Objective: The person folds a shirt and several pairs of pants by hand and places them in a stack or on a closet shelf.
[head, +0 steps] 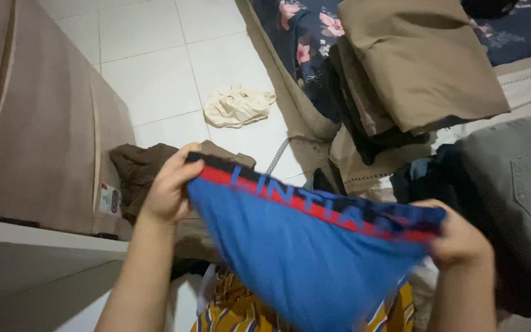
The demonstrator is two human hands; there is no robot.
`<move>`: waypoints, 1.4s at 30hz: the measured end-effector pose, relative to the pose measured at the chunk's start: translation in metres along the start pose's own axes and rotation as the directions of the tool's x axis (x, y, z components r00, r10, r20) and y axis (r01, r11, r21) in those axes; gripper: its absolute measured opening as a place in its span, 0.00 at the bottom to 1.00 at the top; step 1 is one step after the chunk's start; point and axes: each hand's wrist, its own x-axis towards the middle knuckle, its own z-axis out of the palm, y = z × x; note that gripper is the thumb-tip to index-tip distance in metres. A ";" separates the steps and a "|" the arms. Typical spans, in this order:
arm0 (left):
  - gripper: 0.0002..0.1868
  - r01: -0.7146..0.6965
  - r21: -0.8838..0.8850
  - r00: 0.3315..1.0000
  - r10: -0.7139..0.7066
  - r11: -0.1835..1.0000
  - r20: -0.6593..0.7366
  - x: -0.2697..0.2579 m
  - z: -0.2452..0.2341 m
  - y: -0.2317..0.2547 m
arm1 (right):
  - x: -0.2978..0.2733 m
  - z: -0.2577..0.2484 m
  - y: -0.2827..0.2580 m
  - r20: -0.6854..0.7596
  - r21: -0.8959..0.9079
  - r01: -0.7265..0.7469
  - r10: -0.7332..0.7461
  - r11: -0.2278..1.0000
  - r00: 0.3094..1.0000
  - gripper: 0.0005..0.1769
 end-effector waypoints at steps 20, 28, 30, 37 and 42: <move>0.05 -0.240 0.970 0.875 0.443 0.045 0.196 -0.011 0.081 -0.044 | 0.046 0.121 -0.002 -0.075 -0.884 -0.305 0.538 0.353 0.840 0.24; 0.10 -0.133 0.980 0.973 0.208 0.149 0.100 -0.006 0.117 -0.088 | 0.070 0.249 -0.028 -0.157 -0.660 -0.202 0.130 0.724 0.979 0.32; 0.09 -0.132 0.987 0.966 0.234 0.090 0.108 -0.005 0.112 -0.091 | 0.073 0.244 -0.029 -0.227 -0.699 -0.149 -0.019 0.699 0.974 0.29; 0.22 -0.233 0.903 0.898 0.277 -0.361 0.342 0.012 0.066 -0.076 | 0.062 0.185 -0.040 -0.318 -0.627 0.102 -0.373 0.772 0.872 0.11; 0.21 0.143 0.926 0.958 0.284 -0.348 -0.041 0.016 0.035 -0.047 | 0.052 0.153 -0.070 -0.418 -0.807 -0.157 -0.364 0.569 0.832 0.18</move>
